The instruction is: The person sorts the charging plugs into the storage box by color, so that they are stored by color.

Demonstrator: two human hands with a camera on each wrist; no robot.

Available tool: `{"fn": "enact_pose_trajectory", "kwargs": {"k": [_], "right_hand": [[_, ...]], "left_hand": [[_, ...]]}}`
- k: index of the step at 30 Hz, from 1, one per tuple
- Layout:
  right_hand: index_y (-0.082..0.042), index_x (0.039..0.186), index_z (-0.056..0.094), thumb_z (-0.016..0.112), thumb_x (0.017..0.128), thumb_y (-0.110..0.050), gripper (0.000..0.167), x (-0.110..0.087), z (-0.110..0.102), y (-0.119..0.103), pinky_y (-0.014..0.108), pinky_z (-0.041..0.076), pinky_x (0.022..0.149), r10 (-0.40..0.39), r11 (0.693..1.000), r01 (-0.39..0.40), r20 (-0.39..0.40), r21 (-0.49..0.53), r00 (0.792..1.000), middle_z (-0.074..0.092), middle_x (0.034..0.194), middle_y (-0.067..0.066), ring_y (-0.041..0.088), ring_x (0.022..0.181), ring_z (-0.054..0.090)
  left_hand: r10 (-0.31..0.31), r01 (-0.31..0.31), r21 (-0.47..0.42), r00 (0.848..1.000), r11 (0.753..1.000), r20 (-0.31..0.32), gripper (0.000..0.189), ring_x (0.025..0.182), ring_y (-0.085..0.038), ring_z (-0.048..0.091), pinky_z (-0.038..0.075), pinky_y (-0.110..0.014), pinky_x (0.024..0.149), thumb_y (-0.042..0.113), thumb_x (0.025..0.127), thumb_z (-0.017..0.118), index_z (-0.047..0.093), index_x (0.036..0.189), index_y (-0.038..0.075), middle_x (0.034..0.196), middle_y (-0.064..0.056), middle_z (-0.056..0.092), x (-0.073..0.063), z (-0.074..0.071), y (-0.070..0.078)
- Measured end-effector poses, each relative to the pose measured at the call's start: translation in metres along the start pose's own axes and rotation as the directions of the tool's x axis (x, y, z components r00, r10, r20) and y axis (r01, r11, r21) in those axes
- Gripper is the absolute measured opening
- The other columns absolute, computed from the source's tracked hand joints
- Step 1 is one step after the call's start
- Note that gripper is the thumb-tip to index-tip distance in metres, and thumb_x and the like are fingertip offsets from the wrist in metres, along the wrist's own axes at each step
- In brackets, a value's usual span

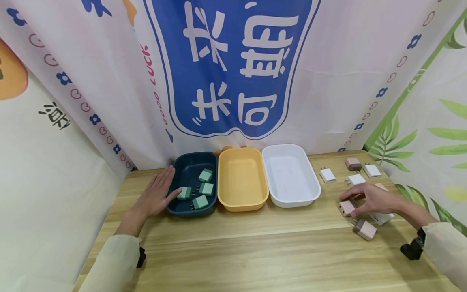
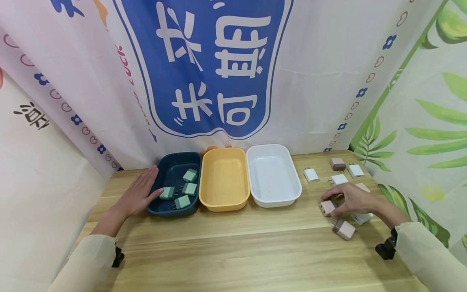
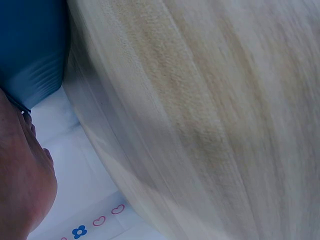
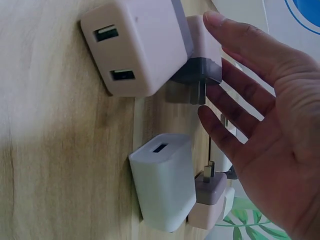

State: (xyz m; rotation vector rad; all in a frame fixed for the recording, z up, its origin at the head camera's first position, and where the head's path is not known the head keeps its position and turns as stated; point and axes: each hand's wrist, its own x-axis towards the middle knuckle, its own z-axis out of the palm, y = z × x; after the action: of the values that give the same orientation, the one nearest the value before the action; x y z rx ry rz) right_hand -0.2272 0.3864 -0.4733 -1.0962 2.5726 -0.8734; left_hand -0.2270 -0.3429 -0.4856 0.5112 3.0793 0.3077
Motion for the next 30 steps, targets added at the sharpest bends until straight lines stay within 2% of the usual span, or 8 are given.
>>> {"fn": "enact_pose_trajectory", "kwargs": {"k": [4,14,25,30], "right_hand": [[-0.005,0.121,0.077,0.094,0.081,-0.022,0.047,-0.0014,0.001,0.0016,0.029,0.061,0.085,0.009,1.0,-0.009,-0.001,-0.006,1.0,0.076,0.115,0.01,0.0,0.105,0.067],[-0.005,0.119,0.078,0.095,0.08,-0.02,0.045,-0.0007,0.0045,0.0055,0.028,0.061,0.082,0.015,1.0,-0.015,0.0,-0.007,1.0,0.076,0.115,0.013,-0.001,0.104,0.066],[-0.006,0.117,0.078,0.095,0.08,-0.019,0.043,0.0011,0.0065,0.0061,0.027,0.061,0.08,0.052,0.999,-0.052,0.011,-0.013,0.999,0.077,0.113,0.011,-0.001,0.1,0.067],[-0.006,0.116,0.079,0.094,0.08,-0.021,0.042,0.0022,0.0063,0.0039,0.027,0.061,0.08,0.062,0.998,-0.062,0.016,-0.012,0.998,0.077,0.113,0.011,0.0,0.1,0.067]], "left_hand": [[0.0,0.0,-0.001,1.0,1.0,-0.009,0.086,0.163,-0.042,0.008,0.006,-0.064,0.13,0.055,0.111,0.041,0.01,0.169,-0.001,0.177,-0.02,0.007,-0.0003,0.0006,0.0],[-0.011,0.01,0.02,1.0,1.0,0.025,0.085,0.163,-0.042,0.005,0.005,-0.064,0.13,0.055,0.112,0.037,0.006,0.169,0.0,0.178,-0.02,0.002,0.0009,-0.0013,-0.0009],[0.012,-0.012,-0.019,1.0,1.0,-0.023,0.086,0.163,-0.042,0.008,0.006,-0.064,0.13,0.055,0.112,0.04,0.009,0.169,-0.001,0.177,-0.02,0.005,-0.0014,0.0009,-0.0006],[0.003,-0.003,-0.017,1.0,1.0,-0.004,0.086,0.164,-0.041,0.005,0.003,-0.062,0.131,0.055,0.112,0.038,0.007,0.169,-0.001,0.178,-0.019,0.003,-0.001,0.0013,-0.0012]]}}
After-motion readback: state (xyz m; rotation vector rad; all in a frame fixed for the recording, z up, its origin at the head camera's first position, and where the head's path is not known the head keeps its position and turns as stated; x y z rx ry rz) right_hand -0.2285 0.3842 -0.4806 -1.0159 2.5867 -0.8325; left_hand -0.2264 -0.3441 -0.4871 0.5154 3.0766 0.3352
